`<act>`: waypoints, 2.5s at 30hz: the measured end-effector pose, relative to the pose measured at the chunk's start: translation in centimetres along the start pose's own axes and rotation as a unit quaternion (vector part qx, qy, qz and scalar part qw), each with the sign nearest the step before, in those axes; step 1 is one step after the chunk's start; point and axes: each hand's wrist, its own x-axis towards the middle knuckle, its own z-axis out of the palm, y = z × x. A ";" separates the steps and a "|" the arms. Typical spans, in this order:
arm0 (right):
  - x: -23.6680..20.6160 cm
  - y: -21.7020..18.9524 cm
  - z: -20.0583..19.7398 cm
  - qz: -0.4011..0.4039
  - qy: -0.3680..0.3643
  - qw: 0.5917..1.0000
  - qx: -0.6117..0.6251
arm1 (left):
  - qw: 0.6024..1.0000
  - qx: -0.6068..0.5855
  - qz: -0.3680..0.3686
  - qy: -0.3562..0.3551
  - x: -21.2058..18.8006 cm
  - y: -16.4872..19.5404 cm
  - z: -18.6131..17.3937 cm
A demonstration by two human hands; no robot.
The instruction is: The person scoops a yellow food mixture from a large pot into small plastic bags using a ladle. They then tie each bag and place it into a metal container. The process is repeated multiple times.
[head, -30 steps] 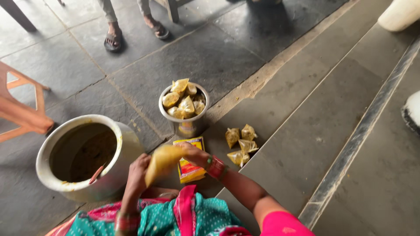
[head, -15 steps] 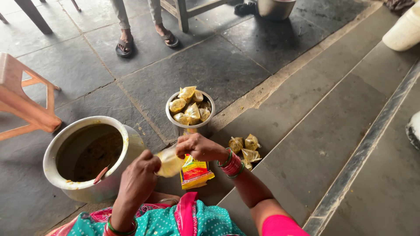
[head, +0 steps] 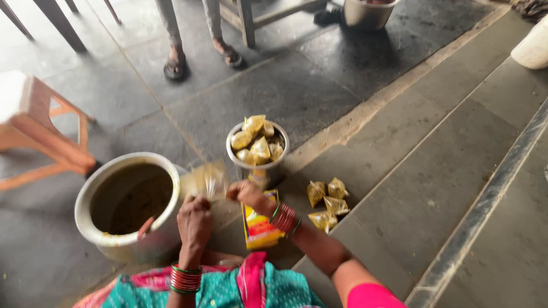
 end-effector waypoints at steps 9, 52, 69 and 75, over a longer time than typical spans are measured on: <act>-6.5 4.9 0.1 -0.020 -0.090 0.963 -0.255 | 0.966 -0.015 -0.028 -0.257 -5.9 -3.9 3.6; -5.0 -0.5 1.7 0.110 -0.017 0.977 0.183 | 0.751 -0.620 -0.179 -0.143 -4.5 -5.1 5.1; -5.8 -5.9 4.1 -0.229 -0.006 0.927 -0.296 | 0.700 -0.544 -0.419 -0.194 -5.1 -5.6 4.9; -6.0 -8.3 4.9 -0.369 -0.200 0.731 -0.538 | 0.614 -0.632 -0.452 -0.141 -5.1 -6.8 4.4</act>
